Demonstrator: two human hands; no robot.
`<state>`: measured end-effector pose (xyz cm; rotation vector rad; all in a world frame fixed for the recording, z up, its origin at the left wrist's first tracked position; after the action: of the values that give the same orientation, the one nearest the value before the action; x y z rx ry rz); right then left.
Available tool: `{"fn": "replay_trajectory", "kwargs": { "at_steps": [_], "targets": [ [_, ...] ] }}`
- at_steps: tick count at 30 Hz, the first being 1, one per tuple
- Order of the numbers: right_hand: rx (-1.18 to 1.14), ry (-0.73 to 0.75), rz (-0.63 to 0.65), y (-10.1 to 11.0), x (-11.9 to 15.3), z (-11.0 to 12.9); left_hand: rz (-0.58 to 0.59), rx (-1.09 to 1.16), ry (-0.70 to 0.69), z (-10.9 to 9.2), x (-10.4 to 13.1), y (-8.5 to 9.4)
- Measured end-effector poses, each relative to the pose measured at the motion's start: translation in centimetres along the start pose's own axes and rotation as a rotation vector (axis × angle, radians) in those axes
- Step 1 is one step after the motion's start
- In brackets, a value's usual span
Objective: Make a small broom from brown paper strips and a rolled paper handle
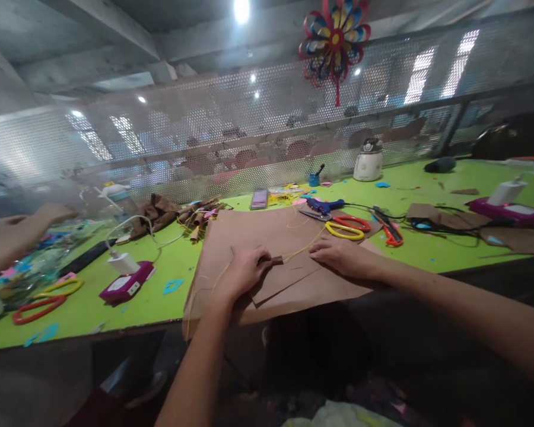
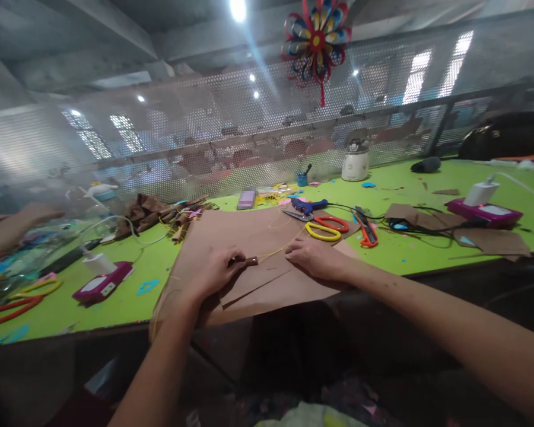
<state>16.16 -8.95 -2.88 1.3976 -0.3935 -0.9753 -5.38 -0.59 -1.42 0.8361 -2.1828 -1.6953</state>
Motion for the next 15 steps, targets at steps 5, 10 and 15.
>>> {"fn": "replay_trajectory", "kwargs": {
  "at_steps": [5,10,15],
  "targets": [
    [0.003,-0.020,-0.018,-0.14,0.28,-0.08,0.038,-0.017,0.008,-0.18,0.05,0.24],
    [-0.021,-0.032,-0.024,-0.53,0.57,-0.44,0.052,-0.034,0.000,-0.18,0.01,0.18],
    [0.018,-0.037,0.004,0.07,0.31,0.26,0.031,-0.038,-0.009,-0.22,0.08,0.00]
  ]
}}
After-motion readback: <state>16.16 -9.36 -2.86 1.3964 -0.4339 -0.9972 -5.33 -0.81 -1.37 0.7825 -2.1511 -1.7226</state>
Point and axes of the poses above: each hand's wrist, its own x-axis away from the middle knuckle, its own y-axis out of the back of the hand, z = x × y, the point moved 4 cm from there along -x, towards the middle knuckle, and after that the axes turned 8 degrees about z, right-handed, at the moved point
